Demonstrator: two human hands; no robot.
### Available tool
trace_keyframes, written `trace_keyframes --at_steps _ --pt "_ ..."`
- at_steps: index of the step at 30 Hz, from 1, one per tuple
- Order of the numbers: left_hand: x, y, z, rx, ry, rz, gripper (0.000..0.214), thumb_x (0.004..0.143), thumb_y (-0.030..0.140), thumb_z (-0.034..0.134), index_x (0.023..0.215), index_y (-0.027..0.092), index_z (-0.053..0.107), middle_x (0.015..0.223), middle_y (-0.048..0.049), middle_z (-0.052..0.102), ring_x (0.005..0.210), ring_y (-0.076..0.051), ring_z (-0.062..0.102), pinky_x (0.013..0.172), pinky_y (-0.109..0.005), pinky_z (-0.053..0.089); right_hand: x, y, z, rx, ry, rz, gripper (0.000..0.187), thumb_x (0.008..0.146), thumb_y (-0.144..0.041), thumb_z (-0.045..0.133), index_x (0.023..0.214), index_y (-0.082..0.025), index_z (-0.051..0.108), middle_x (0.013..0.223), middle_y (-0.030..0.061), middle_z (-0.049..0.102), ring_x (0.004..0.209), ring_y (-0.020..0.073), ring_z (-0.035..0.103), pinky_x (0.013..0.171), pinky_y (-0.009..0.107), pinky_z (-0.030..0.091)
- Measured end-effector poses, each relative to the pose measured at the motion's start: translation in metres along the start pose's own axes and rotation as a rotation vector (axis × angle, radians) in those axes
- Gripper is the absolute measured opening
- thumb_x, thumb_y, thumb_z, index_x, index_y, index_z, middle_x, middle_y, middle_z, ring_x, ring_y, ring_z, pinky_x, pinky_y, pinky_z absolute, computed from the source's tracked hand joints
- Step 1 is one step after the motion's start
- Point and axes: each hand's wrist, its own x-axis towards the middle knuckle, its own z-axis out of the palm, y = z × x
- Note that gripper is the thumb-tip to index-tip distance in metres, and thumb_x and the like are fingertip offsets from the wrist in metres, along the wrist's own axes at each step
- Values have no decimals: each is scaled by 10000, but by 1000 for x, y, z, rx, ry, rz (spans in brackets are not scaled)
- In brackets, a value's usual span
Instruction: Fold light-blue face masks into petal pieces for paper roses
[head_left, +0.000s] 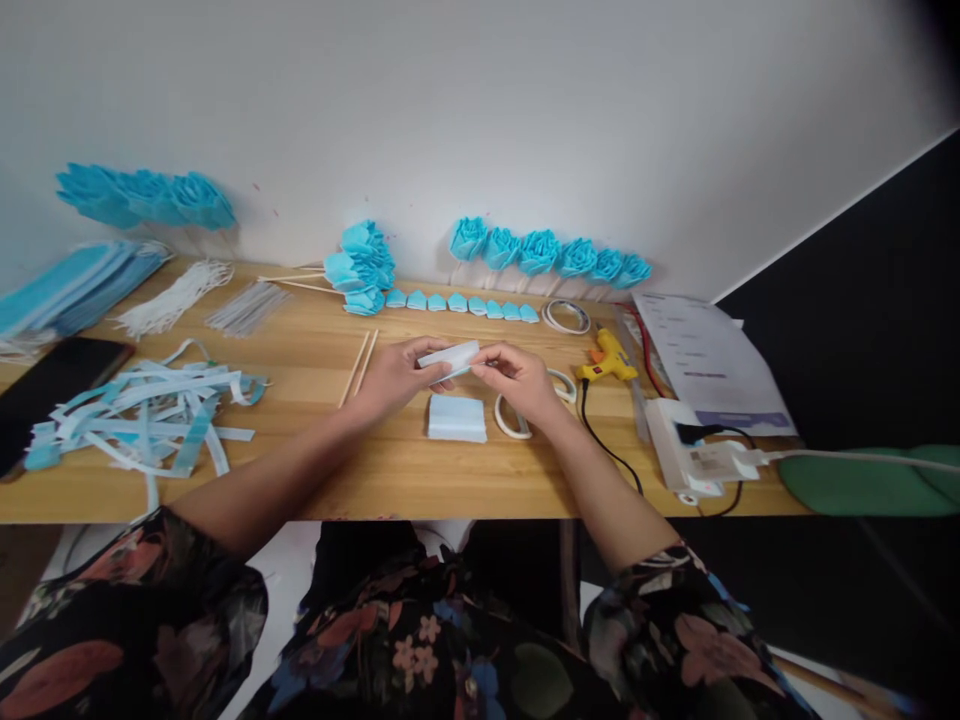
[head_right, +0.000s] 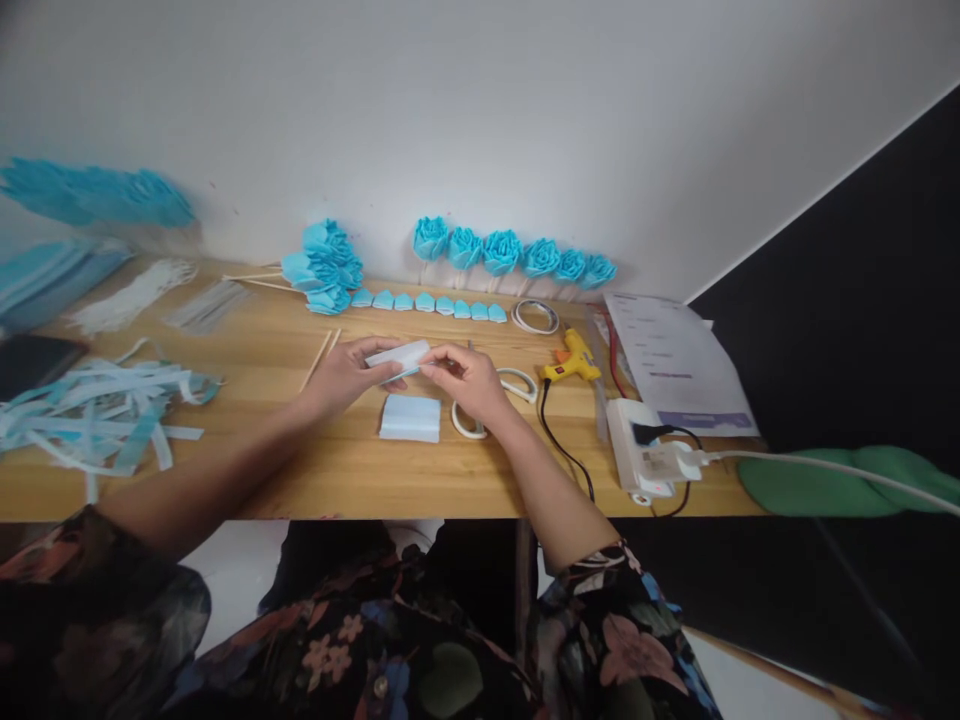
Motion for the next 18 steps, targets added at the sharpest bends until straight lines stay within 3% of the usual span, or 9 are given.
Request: trace_keyframes --at_steps 4,7,12,18 --pt "1 -3 1 43 -5 24 406 764 307 770 1112 124 672 1025 -87 756 679 -158 740 670 -270 608 1 1 2 39 15 24 167 792 -365 684 854 -210 691 786 9 692 706 147 606 672 282 481" --pt "3 -6 1 10 -6 36 485 736 349 793 1135 112 653 1050 -105 745 684 -165 739 645 -274 606 2 2 2 92 22 50 237 787 -360 681 970 -211 671 820 8 697 698 136 603 648 263 478" --pt "3 -4 0 -12 -58 72 659 802 468 709 1308 74 557 821 -81 732 626 -171 704 590 -283 582 3 1 1 114 16 49 358 800 -325 668 1142 -221 645 888 13 707 732 135 618 688 267 483" --pt "6 -7 2 109 26 99 719 721 233 761 1389 146 511 680 26 627 555 -108 607 537 -211 494 2 0 2 142 21 78 393 801 -330 661 1178 -222 630 862 -1 689 696 126 588 657 257 478"
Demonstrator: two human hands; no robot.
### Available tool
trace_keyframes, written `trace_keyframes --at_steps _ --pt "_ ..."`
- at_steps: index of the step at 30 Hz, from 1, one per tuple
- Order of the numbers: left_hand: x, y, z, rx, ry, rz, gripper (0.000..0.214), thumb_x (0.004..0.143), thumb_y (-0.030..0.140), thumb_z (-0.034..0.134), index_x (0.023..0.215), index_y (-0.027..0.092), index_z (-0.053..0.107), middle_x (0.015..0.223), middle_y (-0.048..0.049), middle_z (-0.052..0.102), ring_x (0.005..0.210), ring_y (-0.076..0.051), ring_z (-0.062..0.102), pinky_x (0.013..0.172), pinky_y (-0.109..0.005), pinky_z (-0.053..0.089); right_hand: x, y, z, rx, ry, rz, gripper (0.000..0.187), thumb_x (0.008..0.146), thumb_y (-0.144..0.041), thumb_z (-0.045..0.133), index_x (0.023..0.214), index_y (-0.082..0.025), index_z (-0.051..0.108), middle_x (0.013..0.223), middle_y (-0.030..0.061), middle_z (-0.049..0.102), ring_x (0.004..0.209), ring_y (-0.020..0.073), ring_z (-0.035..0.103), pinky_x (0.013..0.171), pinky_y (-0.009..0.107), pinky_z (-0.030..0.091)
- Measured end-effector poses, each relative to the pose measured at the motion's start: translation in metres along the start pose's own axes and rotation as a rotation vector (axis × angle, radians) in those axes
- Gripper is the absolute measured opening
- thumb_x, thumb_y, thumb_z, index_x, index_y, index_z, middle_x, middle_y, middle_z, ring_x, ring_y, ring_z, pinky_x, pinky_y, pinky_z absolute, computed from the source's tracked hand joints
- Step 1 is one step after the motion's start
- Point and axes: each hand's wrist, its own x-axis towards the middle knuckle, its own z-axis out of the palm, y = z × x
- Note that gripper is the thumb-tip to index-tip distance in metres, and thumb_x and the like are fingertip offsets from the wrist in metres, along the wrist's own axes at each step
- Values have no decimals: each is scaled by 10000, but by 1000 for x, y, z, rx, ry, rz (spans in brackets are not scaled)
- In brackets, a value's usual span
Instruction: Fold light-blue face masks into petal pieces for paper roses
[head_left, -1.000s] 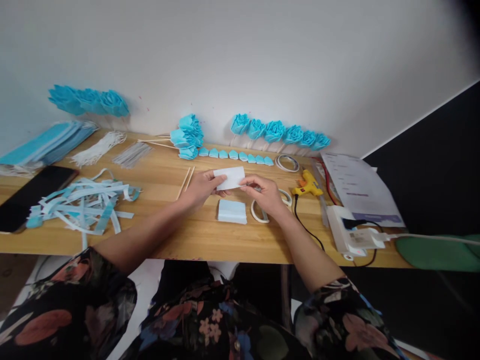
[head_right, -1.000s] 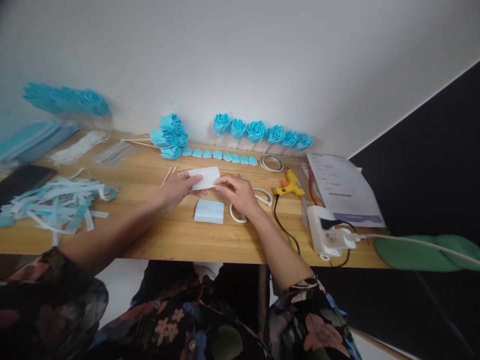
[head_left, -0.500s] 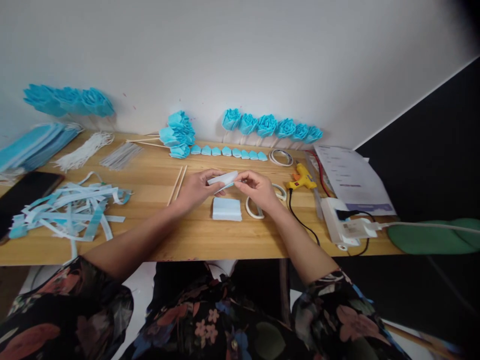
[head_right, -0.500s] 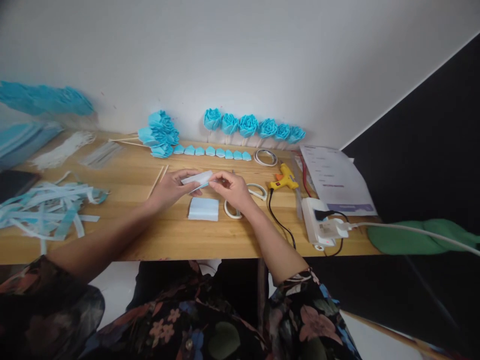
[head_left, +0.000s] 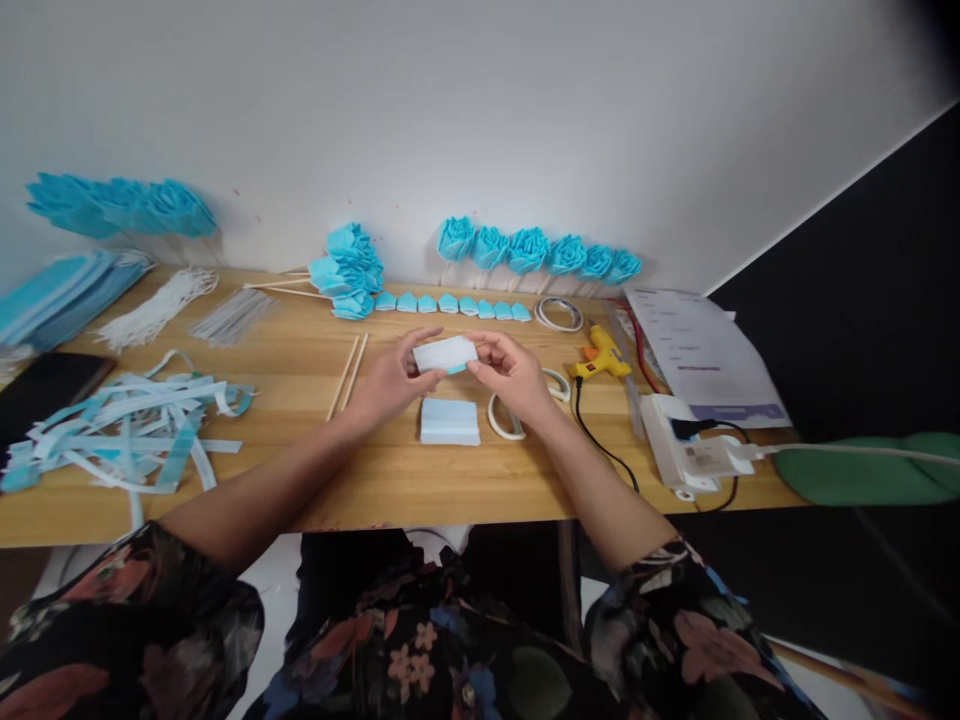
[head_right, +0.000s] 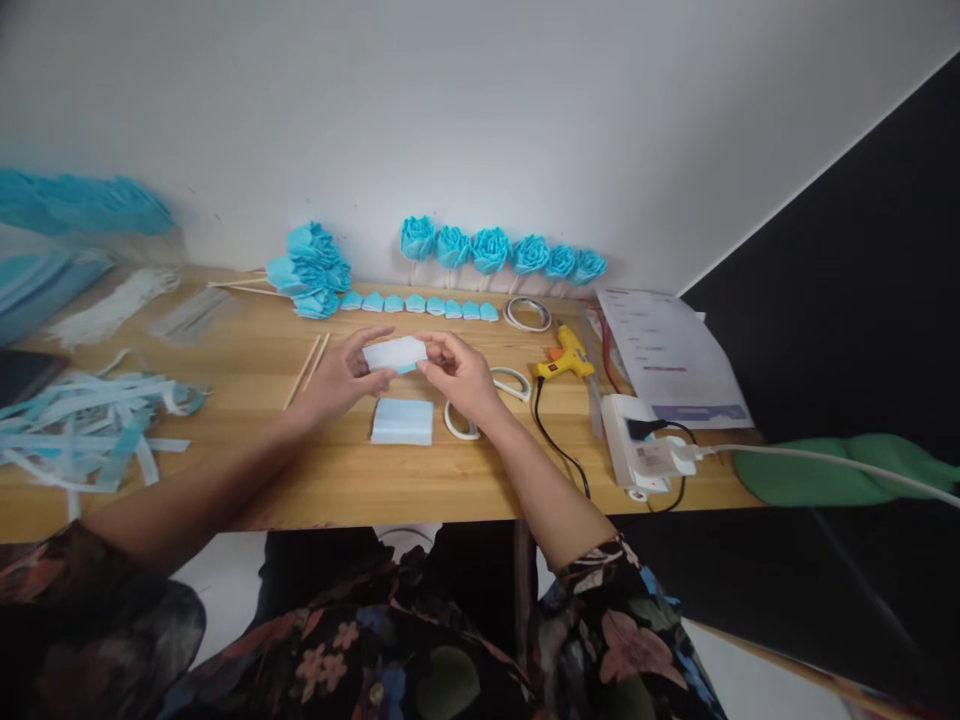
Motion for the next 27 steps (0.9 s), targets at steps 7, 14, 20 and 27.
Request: trace_keyframes --at_steps 7,14,20,27 --pt "0 -2 0 -11 -10 86 675 757 170 681 1403 161 486 811 -9 658 654 -106 573 613 -215 456 -1 3 -2 18 -129 21 602 810 -332 691 1380 -271 510 919 10 697 765 164 635 677 288 529" --pt "-6 1 1 74 -3 143 648 742 162 705 1368 211 542 946 -40 680 751 -137 595 672 -239 485 -4 -1 5 -23 -123 11 471 815 -276 680 1280 -261 608 1091 49 722 912 203 686 800 351 566" --pt "-6 6 3 -219 -17 100 827 775 266 741 1505 228 355 887 -19 656 692 -113 583 639 -230 481 -7 -7 9 -23 -8 -51 463 832 -284 671 1288 -270 598 1156 54 707 933 198 678 830 354 562" --pt "-4 -9 5 -119 -168 -75 412 784 487 731 1015 147 701 873 -42 693 686 -135 606 740 -308 496 -6 -3 10 -18 55 -69 481 838 -315 668 1309 -267 581 1050 45 704 864 185 654 766 330 548"
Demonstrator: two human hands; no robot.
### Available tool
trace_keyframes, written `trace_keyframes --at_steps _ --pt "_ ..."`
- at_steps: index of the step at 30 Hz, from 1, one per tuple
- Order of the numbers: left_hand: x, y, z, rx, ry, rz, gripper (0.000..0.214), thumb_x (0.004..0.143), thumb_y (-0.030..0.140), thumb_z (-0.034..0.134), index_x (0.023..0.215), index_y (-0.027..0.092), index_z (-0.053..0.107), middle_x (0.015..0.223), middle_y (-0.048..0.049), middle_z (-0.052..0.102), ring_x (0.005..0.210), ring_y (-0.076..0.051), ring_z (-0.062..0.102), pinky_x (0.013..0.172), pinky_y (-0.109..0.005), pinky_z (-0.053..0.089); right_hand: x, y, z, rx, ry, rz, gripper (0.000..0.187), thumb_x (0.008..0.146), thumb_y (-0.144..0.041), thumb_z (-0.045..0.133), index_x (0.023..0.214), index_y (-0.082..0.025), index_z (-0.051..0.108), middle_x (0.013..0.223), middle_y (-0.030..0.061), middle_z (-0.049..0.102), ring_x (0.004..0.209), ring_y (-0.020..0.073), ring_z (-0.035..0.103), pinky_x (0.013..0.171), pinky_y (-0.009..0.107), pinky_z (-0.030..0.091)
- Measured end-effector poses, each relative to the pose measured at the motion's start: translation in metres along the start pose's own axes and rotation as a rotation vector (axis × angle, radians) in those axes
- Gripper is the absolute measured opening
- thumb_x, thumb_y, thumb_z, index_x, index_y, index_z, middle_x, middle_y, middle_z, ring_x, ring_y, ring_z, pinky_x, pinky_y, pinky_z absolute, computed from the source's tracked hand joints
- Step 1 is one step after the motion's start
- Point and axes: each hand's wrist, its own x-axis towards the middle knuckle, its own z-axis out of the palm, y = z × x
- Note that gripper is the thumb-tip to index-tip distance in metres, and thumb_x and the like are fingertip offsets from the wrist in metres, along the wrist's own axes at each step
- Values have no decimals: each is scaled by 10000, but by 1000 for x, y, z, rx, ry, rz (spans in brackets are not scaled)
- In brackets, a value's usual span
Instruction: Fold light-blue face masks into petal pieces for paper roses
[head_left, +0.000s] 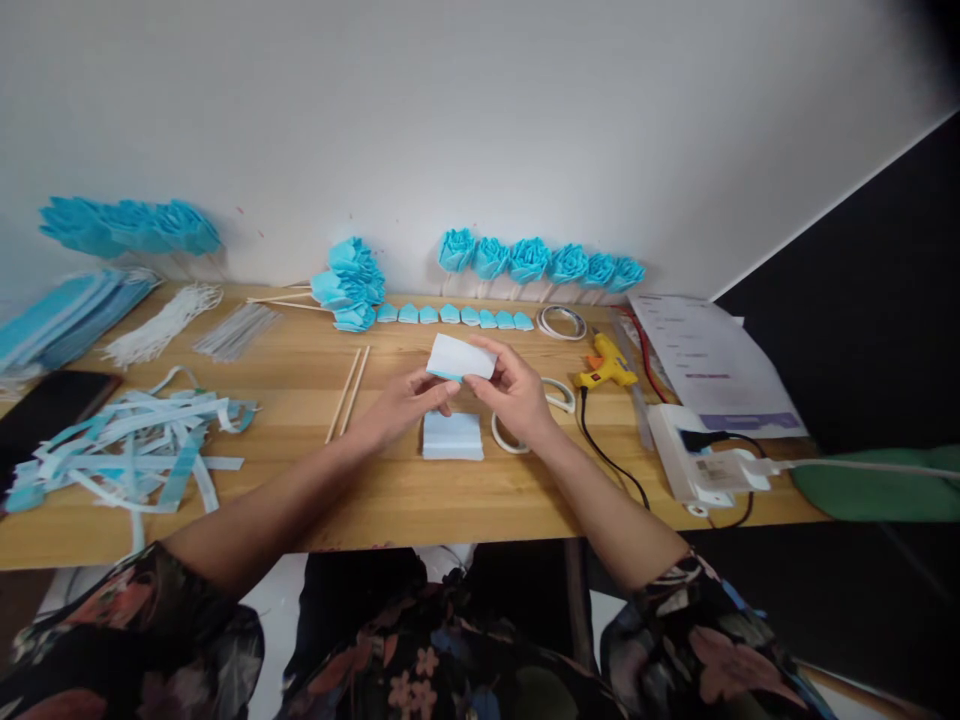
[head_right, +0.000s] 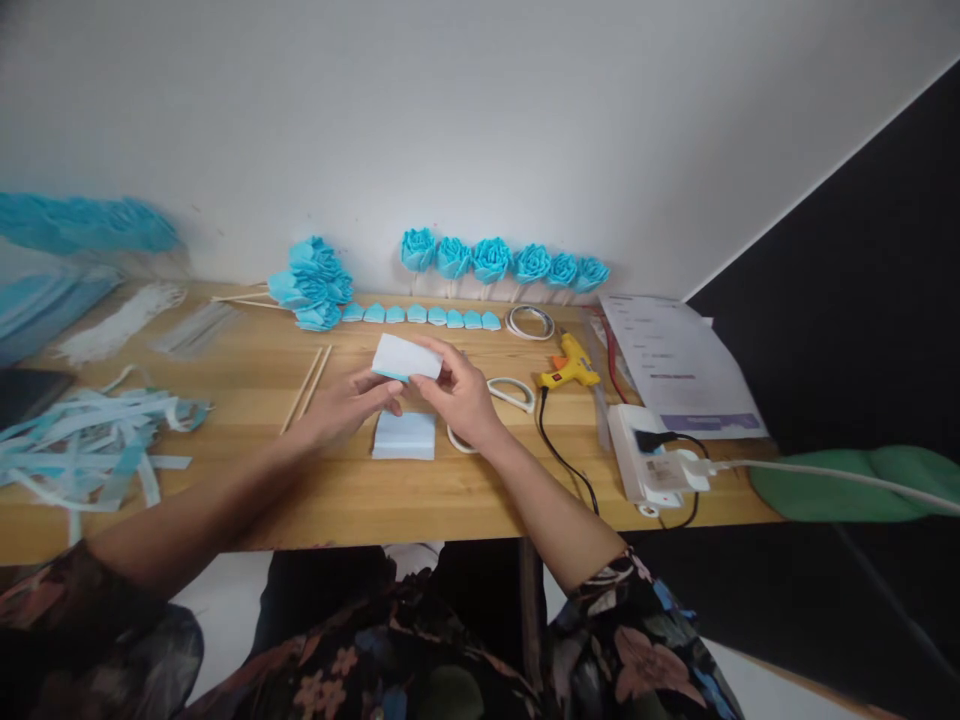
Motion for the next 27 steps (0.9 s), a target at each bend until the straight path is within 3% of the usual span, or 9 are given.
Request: trace_keyframes --at_steps 3,8,15,18,21,24,27 --pt "1 -3 3 -38 70 -23 410 791 541 704 877 141 714 847 -49 694 685 -146 601 733 -323 487 0 0 2 -1 -15 2 479 839 -313 671 1308 -261 585 949 28 703 795 171 632 741 327 533" --pt "2 3 3 -273 110 -33 354 768 459 755 880 124 736 850 -80 694 781 -179 618 691 -311 493 4 0 -4 55 -3 27 503 823 -350 711 1303 -269 587 836 0 655 743 158 604 727 322 521" --pt "4 9 -2 -437 68 -6 283 752 366 784 880 117 740 860 -79 678 786 -171 604 608 -280 473 9 -2 -16 195 -122 44 585 854 -480 673 1373 -261 514 796 -11 623 736 154 598 694 298 499" --pt "3 6 -2 -353 83 -48 256 777 363 764 845 117 741 794 -66 671 733 -153 591 624 -278 466 7 -2 -15 93 -189 62 645 836 -441 703 1416 -263 485 757 -20 605 661 142 547 611 271 451" --pt "2 5 -2 -290 86 -91 238 795 359 749 831 124 743 780 -65 677 713 -146 587 637 -277 455 6 -2 -14 -57 -196 70 559 852 -405 689 1378 -283 543 780 -15 620 606 122 494 559 256 401" --pt "1 9 -1 -350 45 -69 259 795 380 747 846 126 743 816 -82 681 774 -172 596 643 -286 464 6 -5 -14 -88 -200 44 513 859 -408 680 1350 -302 577 875 5 645 641 125 512 584 264 418" --pt "-2 15 1 -431 20 -39 306 774 425 768 841 128 735 865 -93 674 820 -185 588 643 -287 475 6 -8 -15 -103 -200 22 491 852 -395 685 1327 -302 604 837 3 626 670 140 524 610 275 431"
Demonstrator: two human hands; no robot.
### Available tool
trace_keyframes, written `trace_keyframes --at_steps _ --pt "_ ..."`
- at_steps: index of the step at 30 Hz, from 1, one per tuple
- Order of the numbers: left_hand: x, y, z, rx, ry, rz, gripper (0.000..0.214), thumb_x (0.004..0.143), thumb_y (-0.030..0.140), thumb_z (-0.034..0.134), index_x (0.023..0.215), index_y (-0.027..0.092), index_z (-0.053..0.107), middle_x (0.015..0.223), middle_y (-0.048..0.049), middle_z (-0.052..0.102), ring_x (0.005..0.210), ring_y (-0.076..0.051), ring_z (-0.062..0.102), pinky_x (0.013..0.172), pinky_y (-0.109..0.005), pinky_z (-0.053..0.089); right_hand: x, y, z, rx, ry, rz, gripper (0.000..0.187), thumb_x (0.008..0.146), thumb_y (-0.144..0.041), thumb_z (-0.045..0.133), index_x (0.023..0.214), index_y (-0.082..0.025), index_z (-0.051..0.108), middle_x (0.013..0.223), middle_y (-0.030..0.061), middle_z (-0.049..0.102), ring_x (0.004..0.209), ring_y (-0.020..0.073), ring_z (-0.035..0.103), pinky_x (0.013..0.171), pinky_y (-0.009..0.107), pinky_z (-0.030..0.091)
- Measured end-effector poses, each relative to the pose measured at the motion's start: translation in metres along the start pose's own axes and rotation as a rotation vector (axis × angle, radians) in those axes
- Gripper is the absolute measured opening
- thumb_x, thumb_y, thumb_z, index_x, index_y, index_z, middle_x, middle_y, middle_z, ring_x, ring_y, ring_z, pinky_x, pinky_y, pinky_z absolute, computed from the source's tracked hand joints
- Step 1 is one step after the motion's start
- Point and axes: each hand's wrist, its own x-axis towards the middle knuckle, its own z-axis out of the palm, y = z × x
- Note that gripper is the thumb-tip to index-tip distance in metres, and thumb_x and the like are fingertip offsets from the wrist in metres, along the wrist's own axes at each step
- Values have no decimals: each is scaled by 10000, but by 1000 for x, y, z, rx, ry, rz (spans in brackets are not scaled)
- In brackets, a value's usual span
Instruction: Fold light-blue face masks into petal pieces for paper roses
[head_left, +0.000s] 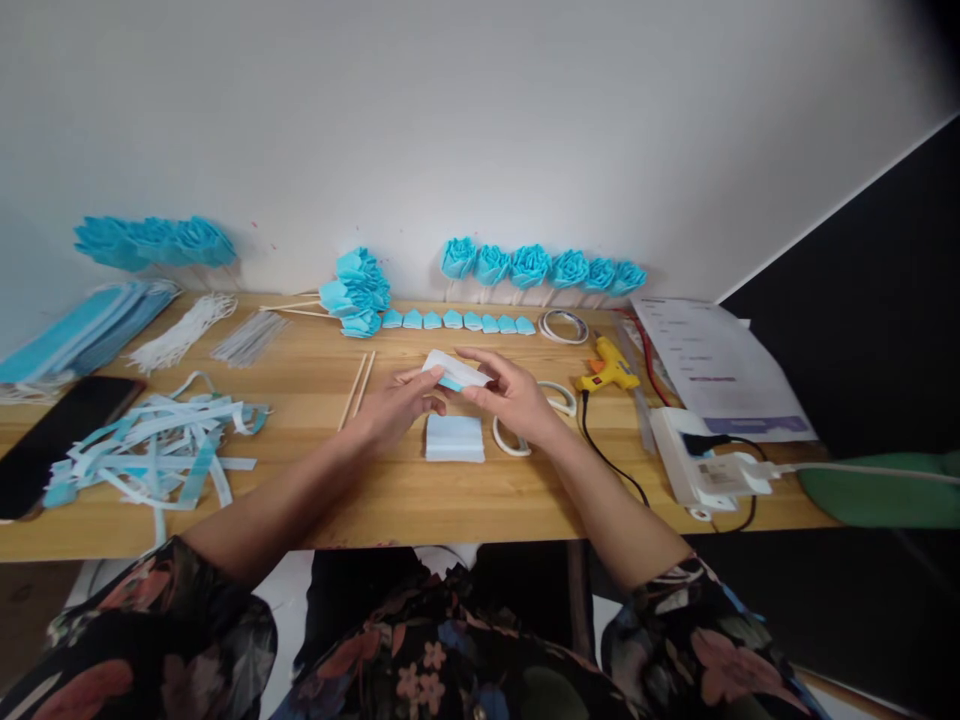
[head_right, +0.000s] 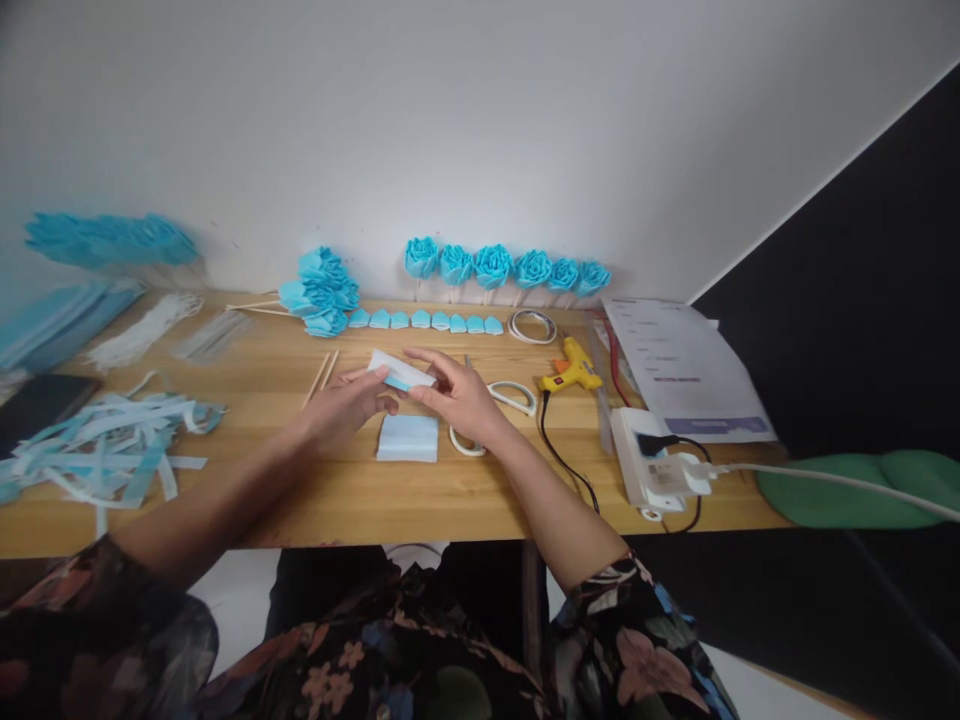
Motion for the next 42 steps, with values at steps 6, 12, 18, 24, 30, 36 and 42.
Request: trace_keyframes --at_steps 6,12,18,24,30,36,42 --pt "-1 -6 -1 24 -5 -42 414 688 481 838 908 148 730 868 -77 663 828 -191 602 650 -293 483 1 5 1 25 44 23 515 848 -305 664 1356 -282 579 812 -1 641 674 144 537 627 279 430" --pt "1 -11 -2 34 43 -92 280 759 377 793 759 104 726 780 -78 678 726 -156 598 659 -298 469 2 6 8 9 37 25 540 844 -346 684 1365 -263 569 756 -20 616 625 128 499 602 275 417" --pt "-2 5 -2 -175 121 -137 135 795 230 743 818 103 706 801 -77 701 751 -163 635 638 -275 458 -1 -8 -13 -147 122 -126 524 932 -334 581 1441 -279 470 985 38 689 859 190 629 790 364 526" --pt "-5 8 -3 -232 40 -184 115 817 223 726 845 121 679 787 -52 685 707 -142 617 623 -269 431 1 -25 -24 -658 -66 -530 578 912 -245 619 1449 -340 426 1442 58 539 1369 297 452 1144 574 368" --pt "-6 6 -4 -230 -32 -191 139 816 248 734 862 128 681 790 -38 655 721 -138 604 633 -267 420 8 -19 -11 -703 -86 -574 396 911 -150 564 1251 -354 573 1433 10 553 1401 279 417 1133 596 379" --pt "-5 1 -6 -192 -25 -185 178 798 270 754 785 114 670 727 -43 649 688 -143 606 602 -265 398 11 -4 -6 -630 -44 -612 229 914 -173 582 1024 -333 701 1348 -1 618 1346 272 464 1098 571 403" --pt "-3 -5 -7 14 80 -127 212 827 295 735 770 94 694 682 -60 662 636 -128 589 613 -272 421 6 1 -1 -548 41 -513 100 910 -285 646 924 -319 740 1319 8 641 1284 271 505 1087 556 409"
